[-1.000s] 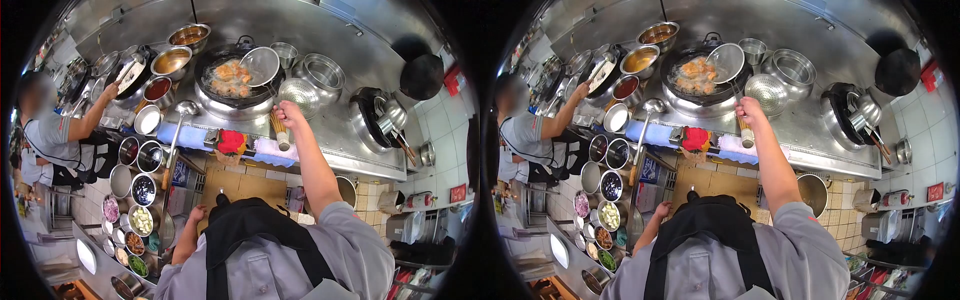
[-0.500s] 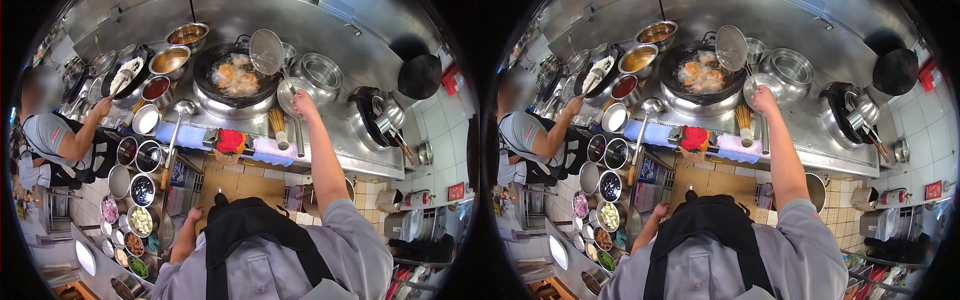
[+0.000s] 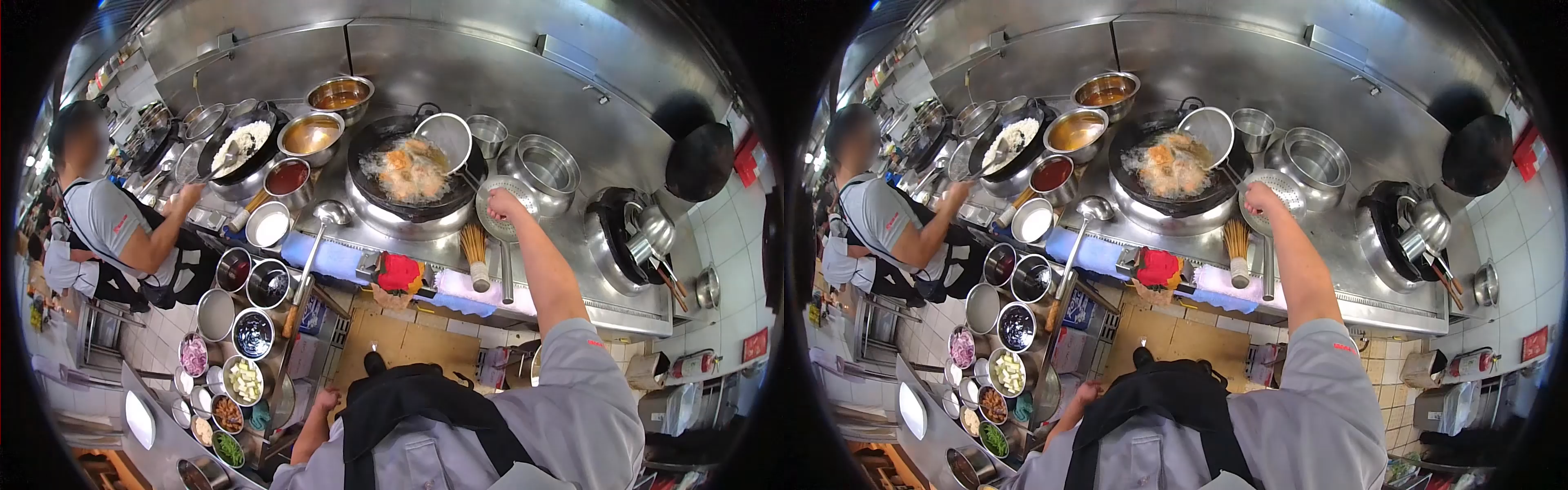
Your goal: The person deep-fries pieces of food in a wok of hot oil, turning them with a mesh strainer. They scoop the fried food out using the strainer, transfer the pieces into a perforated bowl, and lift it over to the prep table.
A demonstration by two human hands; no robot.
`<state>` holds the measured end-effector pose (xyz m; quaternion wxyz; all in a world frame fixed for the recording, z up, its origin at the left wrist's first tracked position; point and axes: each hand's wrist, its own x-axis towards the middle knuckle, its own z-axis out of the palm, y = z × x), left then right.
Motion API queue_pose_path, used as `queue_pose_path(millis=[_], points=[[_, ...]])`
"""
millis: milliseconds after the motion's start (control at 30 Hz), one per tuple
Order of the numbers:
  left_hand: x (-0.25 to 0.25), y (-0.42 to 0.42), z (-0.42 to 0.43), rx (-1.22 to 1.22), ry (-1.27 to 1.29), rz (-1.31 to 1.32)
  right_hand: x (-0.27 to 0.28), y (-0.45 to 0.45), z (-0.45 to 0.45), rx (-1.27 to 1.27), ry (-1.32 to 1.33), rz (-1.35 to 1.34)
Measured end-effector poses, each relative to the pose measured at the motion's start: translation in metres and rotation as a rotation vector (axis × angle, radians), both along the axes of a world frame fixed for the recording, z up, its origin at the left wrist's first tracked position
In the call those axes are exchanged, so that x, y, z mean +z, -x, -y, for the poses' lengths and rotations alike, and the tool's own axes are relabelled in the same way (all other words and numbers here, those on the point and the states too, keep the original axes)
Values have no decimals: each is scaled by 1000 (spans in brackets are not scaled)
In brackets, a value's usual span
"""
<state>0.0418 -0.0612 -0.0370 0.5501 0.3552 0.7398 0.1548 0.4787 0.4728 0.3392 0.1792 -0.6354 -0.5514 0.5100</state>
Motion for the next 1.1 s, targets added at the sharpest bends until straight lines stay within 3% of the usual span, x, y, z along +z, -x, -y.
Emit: queue_pose_path(millis=[67, 133, 200, 267, 300, 333, 400, 433, 467, 533, 700, 767, 867, 933, 967, 1033, 1100], points=[[8, 1, 2, -97, -86, -38, 1, -3, 2, 34, 68, -41], [59, -10, -6, 7, 74, -58, 8, 0, 5, 72, 135, -85], [78, -14, -19, -58, 69, -80, 20, 4, 13, -53, 155, -190], [69, -12, -25, -131, 72, -102, 1, 18, 15, -49, 153, -321], [32, -1, -24, -189, -3, -70, -12, 26, 16, -45, 153, -451], [39, -2, -32, -248, -80, -37, -19, 33, 19, -132, 119, -484], [74, -16, -51, 45, 59, 109, -23, 36, 24, -162, 135, -558], [126, -34, -69, 204, 115, 168, -24, 36, 28, -189, 156, -627], [127, -38, -73, 204, 119, 170, -26, 37, 32, -235, 136, -618], [124, -42, -79, 302, 7, 263, -26, 38, 39, -199, 74, -544], [120, -48, -66, 225, 47, 201, -7, 29, 56, -245, -23, -472], [120, -46, -62, 205, 105, 173, -7, 20, 56, -311, 92, -571], [85, -24, -48, -18, 178, 4, -5, 10, 62, -358, 129, -641], [62, -16, -41, 269, 114, 226, -7, 0, 67, -355, 157, -668], [59, -15, -40, 266, 119, 229, -8, -5, 70, -361, 150, -711], [64, -12, -45, -25, 28, 22, -5, -17, 79, -377, 141, -754], [50, -10, -57, 17, 53, 67, 2, -35, 92, -422, 136, -908]])
